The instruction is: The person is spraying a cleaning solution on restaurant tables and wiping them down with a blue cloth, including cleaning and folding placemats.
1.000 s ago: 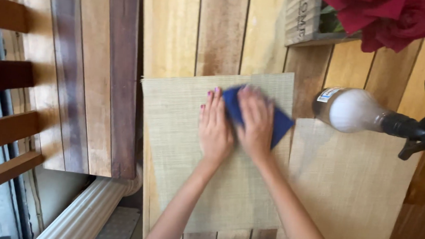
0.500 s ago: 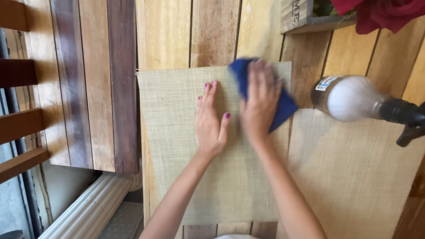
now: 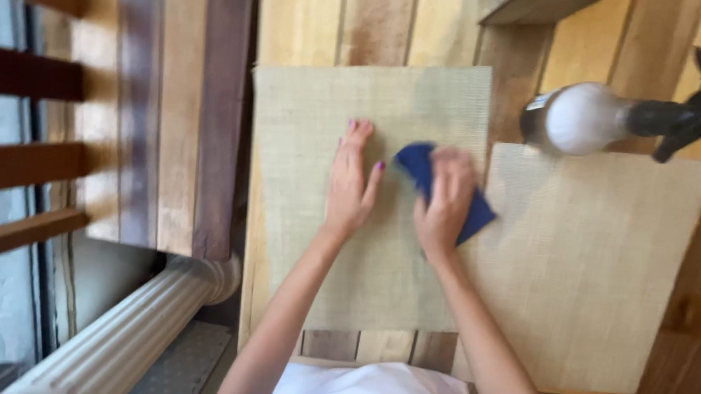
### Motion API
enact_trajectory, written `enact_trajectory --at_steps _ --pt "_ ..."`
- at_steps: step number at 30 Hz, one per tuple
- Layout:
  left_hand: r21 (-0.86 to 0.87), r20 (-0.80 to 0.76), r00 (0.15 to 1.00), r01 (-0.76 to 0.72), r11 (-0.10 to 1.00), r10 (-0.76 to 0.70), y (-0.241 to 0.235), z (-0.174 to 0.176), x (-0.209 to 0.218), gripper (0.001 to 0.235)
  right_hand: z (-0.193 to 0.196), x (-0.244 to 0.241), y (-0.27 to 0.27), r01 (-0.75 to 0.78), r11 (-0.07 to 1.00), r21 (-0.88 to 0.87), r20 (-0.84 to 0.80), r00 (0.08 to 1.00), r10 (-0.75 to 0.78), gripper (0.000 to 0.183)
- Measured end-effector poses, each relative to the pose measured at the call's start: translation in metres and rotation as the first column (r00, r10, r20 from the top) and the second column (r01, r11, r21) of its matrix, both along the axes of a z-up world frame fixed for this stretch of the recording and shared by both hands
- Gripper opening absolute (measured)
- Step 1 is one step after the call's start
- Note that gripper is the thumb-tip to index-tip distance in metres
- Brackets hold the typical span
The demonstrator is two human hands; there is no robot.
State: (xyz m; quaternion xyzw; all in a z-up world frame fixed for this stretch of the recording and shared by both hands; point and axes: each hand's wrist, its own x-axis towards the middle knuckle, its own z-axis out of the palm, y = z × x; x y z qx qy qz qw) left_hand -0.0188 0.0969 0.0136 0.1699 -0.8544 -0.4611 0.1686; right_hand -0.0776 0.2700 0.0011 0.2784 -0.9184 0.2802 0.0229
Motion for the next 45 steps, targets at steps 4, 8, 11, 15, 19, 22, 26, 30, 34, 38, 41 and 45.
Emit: enact_trajectory --at_steps 4,8,11,15,19,22,26,30,34,38,41,45 --pt "-0.05 0.04 0.994 -0.101 0.994 0.103 0.005 0.008 0.07 0.056 0.007 -0.01 -0.043 0.075 0.997 0.006 -0.027 0.997 -0.075 0.075" --pt "0.003 0.058 0.939 -0.339 0.941 0.338 0.006 0.003 0.127 0.056 0.0 0.017 -0.08 -0.084 0.993 0.079 -0.009 0.996 0.085 0.081" --pt "0.02 0.037 0.926 -0.377 0.926 0.376 0.002 0.001 0.141 0.059 0.001 0.06 -0.097 -0.289 0.952 0.099 0.037 0.957 0.286 0.085" --pt "0.064 -0.065 0.906 -0.414 0.908 0.418 0.007 -0.014 0.145 0.059 0.002 0.116 -0.072 -0.566 0.824 0.031 0.066 0.824 0.563 0.076" --pt "0.076 -0.121 0.877 -0.46 0.885 0.466 0.007 -0.008 0.146 0.06 0.006 0.106 -0.047 -0.64 0.766 0.068 0.11 0.767 0.632 0.082" --pt "0.074 -0.105 0.855 -0.503 0.861 0.508 0.007 -0.003 0.158 0.06 0.005 0.084 -0.063 -0.553 0.817 0.163 0.036 0.831 0.555 0.086" --pt "0.105 -0.092 0.84 -0.526 0.844 0.535 0.01 0.002 0.179 0.06 0.002 0.06 -0.117 -0.41 0.903 0.125 -0.017 0.909 0.416 0.083" --pt "0.145 -0.106 0.831 -0.531 0.835 0.547 0.011 0.003 0.184 0.065 0.003 0.08 -0.163 -0.452 0.887 0.097 -0.03 0.889 0.456 0.077" --pt "0.151 -0.136 0.822 -0.535 0.831 0.553 0.014 -0.015 0.186 0.066 0.004 0.122 -0.149 -0.602 0.79 0.116 -0.034 0.793 0.609 0.073" --pt "0.147 -0.088 0.794 -0.586 0.796 0.601 0.021 -0.023 0.19 0.073 0.012 0.141 -0.104 -0.656 0.754 0.015 0.062 0.753 0.655 0.057" --pt "0.168 -0.094 0.836 -0.522 0.836 0.541 0.019 -0.022 0.19 0.07 0.013 0.122 -0.082 -0.623 0.778 0.087 0.032 0.782 0.622 0.063" --pt "0.2 -0.134 0.848 -0.483 0.852 0.513 0.016 -0.017 0.192 0.062 -0.009 0.09 -0.085 -0.413 0.887 0.205 -0.06 0.9 0.433 0.071"
